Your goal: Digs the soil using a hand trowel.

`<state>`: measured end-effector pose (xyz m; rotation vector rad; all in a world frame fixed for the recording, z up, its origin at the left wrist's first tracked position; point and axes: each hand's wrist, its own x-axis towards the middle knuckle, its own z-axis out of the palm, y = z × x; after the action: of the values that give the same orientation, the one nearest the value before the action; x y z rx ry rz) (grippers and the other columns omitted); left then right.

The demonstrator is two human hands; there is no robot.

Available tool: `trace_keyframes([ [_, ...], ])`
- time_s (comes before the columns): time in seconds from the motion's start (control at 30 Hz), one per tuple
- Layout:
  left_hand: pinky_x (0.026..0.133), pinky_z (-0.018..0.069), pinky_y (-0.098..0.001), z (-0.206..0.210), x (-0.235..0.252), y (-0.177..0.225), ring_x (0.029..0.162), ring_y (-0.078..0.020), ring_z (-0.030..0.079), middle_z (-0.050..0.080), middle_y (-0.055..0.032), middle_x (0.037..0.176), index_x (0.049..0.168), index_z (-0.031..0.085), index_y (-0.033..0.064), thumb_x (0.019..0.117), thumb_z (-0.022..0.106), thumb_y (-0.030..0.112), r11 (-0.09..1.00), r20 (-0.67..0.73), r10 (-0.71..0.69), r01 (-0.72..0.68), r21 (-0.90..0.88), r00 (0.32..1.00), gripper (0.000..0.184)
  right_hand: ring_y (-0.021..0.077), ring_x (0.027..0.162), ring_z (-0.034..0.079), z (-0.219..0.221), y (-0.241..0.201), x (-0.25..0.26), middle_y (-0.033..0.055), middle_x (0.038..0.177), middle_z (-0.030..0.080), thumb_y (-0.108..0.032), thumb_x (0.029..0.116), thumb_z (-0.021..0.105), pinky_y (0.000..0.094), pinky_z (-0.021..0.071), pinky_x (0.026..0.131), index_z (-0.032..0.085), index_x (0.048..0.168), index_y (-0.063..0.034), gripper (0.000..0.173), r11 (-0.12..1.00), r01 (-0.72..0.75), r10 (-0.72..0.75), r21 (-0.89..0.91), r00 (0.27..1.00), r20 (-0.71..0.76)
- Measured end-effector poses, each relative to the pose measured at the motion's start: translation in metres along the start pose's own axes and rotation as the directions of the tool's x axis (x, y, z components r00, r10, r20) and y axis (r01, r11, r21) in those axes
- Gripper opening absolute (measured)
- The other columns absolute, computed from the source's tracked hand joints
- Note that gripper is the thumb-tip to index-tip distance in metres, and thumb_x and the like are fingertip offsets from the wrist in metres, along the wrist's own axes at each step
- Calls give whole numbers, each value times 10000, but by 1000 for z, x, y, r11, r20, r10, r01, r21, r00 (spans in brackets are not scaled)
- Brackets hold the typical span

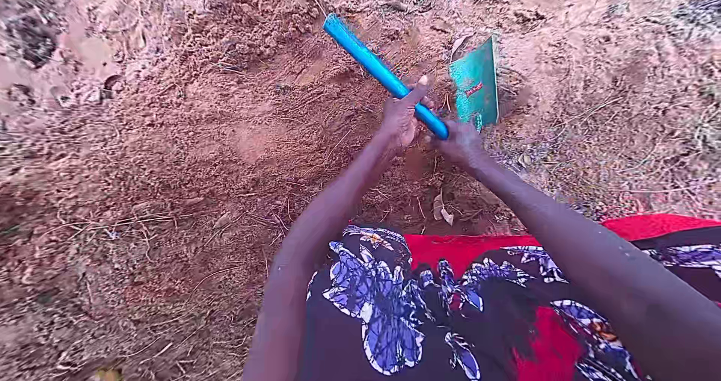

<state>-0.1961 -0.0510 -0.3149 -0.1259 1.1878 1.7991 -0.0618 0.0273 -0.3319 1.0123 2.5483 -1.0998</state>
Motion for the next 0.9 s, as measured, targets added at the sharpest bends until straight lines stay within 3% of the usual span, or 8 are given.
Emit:
trace_keyframes([
  [0.2,676,567,-272,-35,-44,6,629,-101,595,563,21,707,968,536,127,1050,564,123,998,-142,33,-26,51,989,87,424,878,682,29,-26,-22,233,918,702,-292,975,709,655,502,789,698,1139,1,336,997,38,-50,70,984,170],
  [0.4,715,586,-304,-98,-106,37,644,-110,609,561,30,705,976,525,151,1068,541,189,997,-373,61,-42,59,926,101,400,926,681,78,-88,-39,209,941,705,-376,974,708,618,513,814,707,1126,-28,380,994,93,-105,49,911,399],
  [0.6,694,581,-279,-113,-159,48,645,-92,607,586,40,737,980,582,163,1035,609,185,988,-356,116,-70,141,927,65,384,916,692,108,-114,-85,212,929,713,-335,977,703,597,518,837,699,1149,-4,373,978,78,-139,192,934,329],
  [0.73,677,575,-256,-121,-190,77,641,-77,605,587,47,729,967,566,160,1059,545,150,968,-416,226,-155,198,881,95,359,916,701,113,-152,-95,192,953,729,-336,972,714,582,527,846,701,1238,-39,399,955,140,-231,264,905,357],
  [0.8,680,579,-246,-132,-210,97,656,-76,610,591,44,762,972,571,162,1058,558,175,954,-436,283,-203,221,854,88,346,911,692,114,-180,-98,180,941,717,-350,981,701,574,522,834,698,1184,-43,368,946,174,-280,274,864,418],
  [0.9,641,582,-238,-136,-243,138,611,-66,604,577,61,721,969,583,184,1050,584,227,876,-444,473,-349,333,761,92,331,924,685,109,-236,-106,177,969,713,-328,988,701,552,528,832,683,1219,-43,368,890,252,-416,381,791,449],
])
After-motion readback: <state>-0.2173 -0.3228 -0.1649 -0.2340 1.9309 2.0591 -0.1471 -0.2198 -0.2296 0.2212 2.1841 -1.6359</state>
